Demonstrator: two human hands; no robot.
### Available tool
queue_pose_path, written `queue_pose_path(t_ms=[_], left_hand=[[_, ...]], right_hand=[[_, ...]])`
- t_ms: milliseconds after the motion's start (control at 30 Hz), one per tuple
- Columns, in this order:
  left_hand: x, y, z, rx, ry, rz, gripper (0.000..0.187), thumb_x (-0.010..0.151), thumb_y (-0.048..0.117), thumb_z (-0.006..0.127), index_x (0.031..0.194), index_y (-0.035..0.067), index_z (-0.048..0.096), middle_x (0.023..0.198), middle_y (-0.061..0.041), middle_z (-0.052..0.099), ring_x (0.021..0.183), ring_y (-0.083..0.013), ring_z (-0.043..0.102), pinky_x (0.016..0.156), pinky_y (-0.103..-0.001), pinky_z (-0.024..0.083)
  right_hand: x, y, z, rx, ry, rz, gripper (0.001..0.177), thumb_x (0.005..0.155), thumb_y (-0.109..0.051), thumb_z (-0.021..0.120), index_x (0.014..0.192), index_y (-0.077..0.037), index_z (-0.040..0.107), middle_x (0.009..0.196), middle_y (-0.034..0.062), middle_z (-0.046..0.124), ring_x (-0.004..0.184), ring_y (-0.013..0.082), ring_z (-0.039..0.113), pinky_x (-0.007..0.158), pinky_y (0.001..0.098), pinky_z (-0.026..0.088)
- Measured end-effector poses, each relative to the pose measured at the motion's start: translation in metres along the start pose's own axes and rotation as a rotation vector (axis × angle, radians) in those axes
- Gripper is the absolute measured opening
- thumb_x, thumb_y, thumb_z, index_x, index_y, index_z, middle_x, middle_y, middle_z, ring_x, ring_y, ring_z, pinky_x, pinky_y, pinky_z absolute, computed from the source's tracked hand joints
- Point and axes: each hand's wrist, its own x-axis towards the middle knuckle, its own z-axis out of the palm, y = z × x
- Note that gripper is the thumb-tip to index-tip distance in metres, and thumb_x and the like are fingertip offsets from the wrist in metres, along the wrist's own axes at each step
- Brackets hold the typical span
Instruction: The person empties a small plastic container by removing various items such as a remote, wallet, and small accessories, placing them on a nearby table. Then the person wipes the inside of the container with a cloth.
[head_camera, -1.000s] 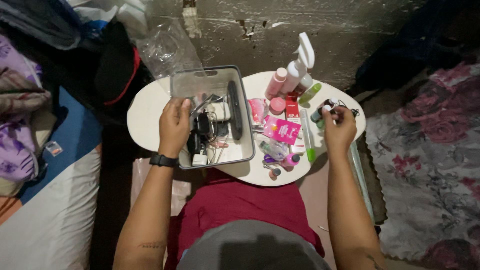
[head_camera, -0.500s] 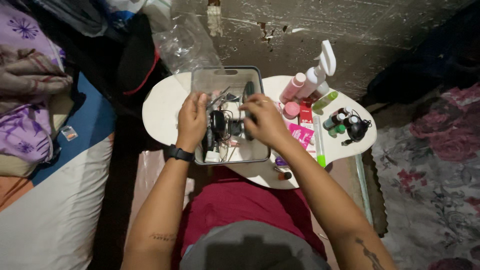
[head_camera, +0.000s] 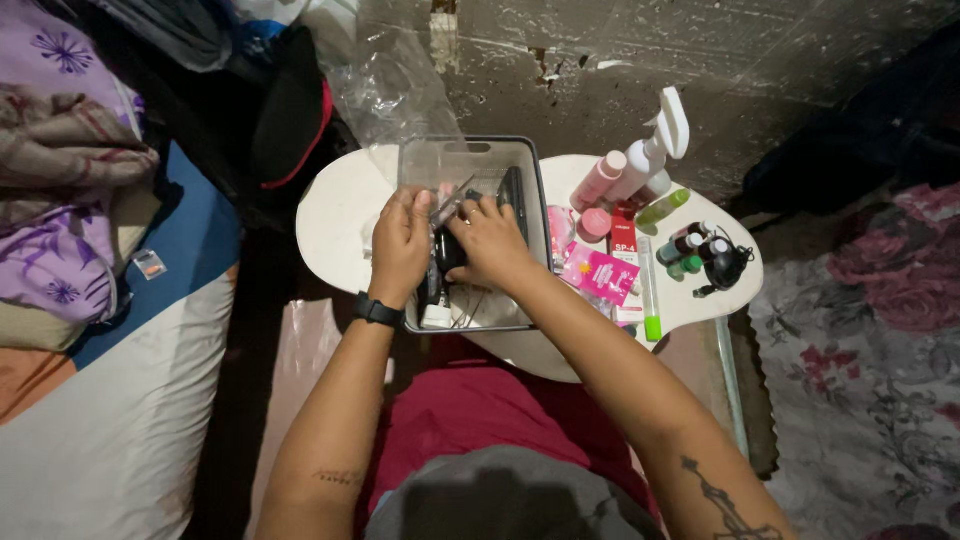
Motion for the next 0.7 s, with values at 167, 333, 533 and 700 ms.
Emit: queue_pose_path(t_ms=[167, 333, 533, 700], left_hand=[[0.003, 0.006, -0.001, -0.002, 0.004, 0.015, 0.031, 0.11, 0.026, 0.05, 0.108, -0.001, 0.065, 0.099, -0.019, 0.071, 0.093, -0.034, 0.069, 0.081, -0.041, 0.052], [-0.001, 0.006, -0.001, -0.062, -0.003, -0.025, 0.029, 0.11, 0.025, 0.049, 0.108, 0.0, 0.065, 0.098, -0.015, 0.072, 0.092, -0.0271, 0.07, 0.083, -0.036, 0.053], [-0.001, -0.004, 0.0, -0.012, 0.005, 0.03, 0.029, 0.113, 0.025, 0.049, 0.11, 0.001, 0.065, 0.1, -0.013, 0.07, 0.095, -0.0209, 0.067, 0.086, -0.033, 0.052], [-0.002, -0.011, 0.0, -0.1, -0.007, 0.043, 0.028, 0.115, 0.024, 0.05, 0.111, 0.0, 0.063, 0.102, -0.011, 0.069, 0.095, -0.018, 0.064, 0.087, -0.031, 0.051]], right_hand=[[-0.002, 0.002, -0.006, -0.008, 0.061, -0.032, 0.083, 0.055, -0.044, 0.092, 0.126, -0.011, 0.066, 0.127, 0.0123, 0.059, 0.122, 0.0348, 0.048, 0.094, 0.0506, 0.039], [-0.014, -0.001, -0.026, 0.063, 0.118, 0.022, 0.087, 0.055, -0.045, 0.091, 0.13, -0.01, 0.064, 0.124, 0.0106, 0.06, 0.119, 0.0338, 0.05, 0.093, 0.05, 0.039], [-0.086, 0.046, -0.061, 0.393, 0.389, 0.088, 0.077, 0.068, -0.03, 0.089, 0.136, -0.009, 0.062, 0.126, 0.0094, 0.064, 0.122, 0.0311, 0.056, 0.107, 0.0461, 0.042], [-0.186, 0.14, -0.08, 0.192, 0.507, 0.45, 0.075, 0.065, -0.026, 0.092, 0.133, -0.011, 0.064, 0.117, 0.0153, 0.069, 0.112, 0.0351, 0.061, 0.101, 0.0461, 0.045]])
